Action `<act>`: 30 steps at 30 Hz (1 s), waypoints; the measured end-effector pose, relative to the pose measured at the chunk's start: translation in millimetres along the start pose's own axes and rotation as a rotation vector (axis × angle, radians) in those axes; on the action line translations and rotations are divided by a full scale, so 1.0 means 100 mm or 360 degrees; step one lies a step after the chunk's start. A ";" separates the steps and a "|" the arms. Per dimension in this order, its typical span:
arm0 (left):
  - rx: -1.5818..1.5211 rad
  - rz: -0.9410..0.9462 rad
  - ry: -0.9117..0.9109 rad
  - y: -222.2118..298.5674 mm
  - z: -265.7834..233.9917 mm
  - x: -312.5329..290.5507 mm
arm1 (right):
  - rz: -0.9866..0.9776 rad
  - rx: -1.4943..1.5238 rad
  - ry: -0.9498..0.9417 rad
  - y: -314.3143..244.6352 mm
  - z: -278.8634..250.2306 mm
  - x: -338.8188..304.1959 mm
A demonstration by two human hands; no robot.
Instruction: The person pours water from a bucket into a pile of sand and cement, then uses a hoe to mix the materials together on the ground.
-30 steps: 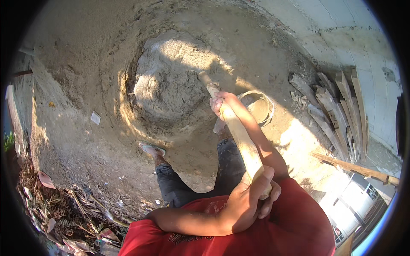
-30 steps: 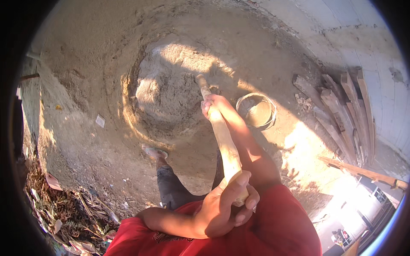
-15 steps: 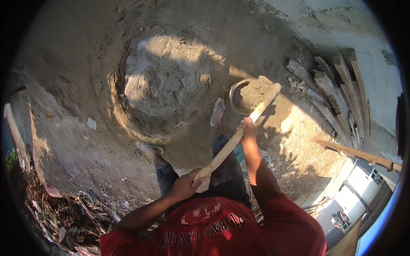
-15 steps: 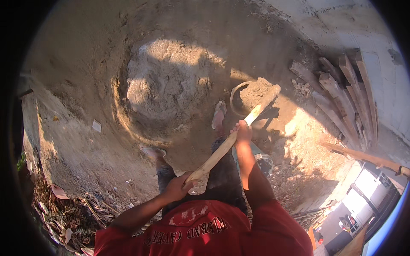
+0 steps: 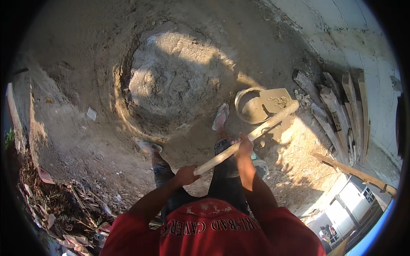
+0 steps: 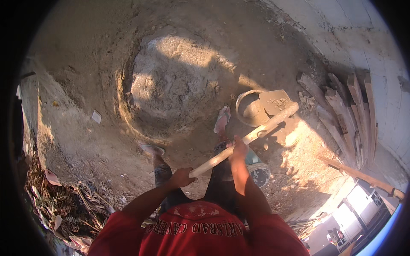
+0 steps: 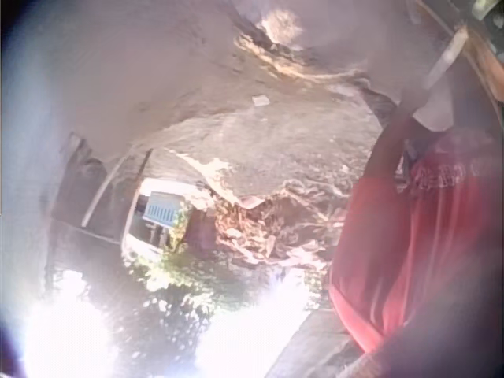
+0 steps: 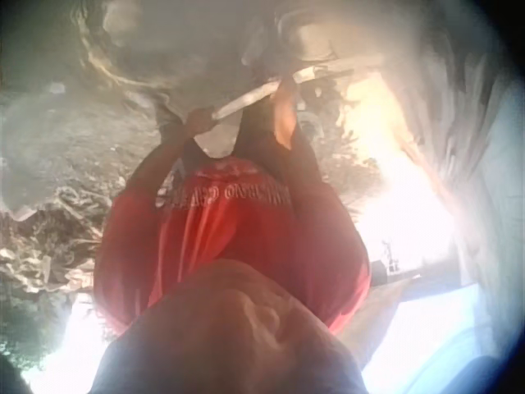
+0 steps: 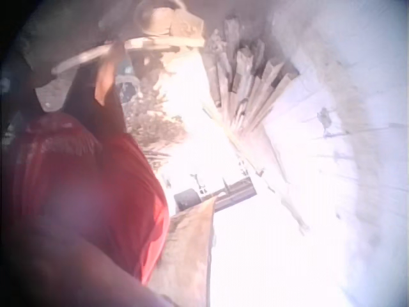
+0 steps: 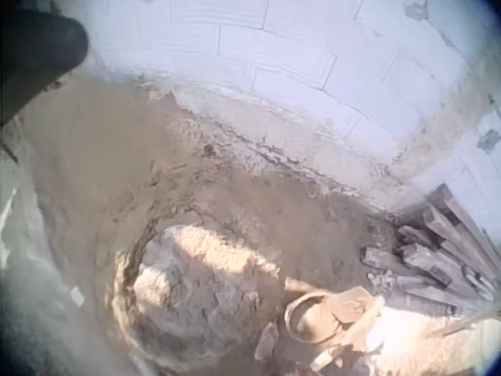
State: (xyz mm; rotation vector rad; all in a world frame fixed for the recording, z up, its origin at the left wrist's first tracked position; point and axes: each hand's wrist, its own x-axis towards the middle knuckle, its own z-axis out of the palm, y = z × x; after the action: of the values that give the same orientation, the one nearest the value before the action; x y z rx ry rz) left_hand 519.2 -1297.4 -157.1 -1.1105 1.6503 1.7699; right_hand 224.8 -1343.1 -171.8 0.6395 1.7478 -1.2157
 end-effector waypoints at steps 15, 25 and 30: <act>-0.2028 -0.0002 0.0932 -0.64 -1.88 0.90 | -0.0828 -0.1380 -0.1185 1.33 4.75 0.62; -0.2534 -0.0167 0.0719 -0.05 -1.64 -0.47 | 0.0207 -0.1758 -0.1252 2.16 3.79 0.59; -0.3434 0.0169 0.0495 0.73 -2.23 -1.06 | 0.0431 -0.1364 -0.1378 1.50 3.74 0.32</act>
State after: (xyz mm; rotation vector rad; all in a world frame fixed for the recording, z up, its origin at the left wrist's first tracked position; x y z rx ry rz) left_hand 573.2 -1506.5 -16.3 -1.8551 -0.9923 3.2320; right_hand 468.9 -1631.4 -316.3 -0.1667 1.1885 -0.3493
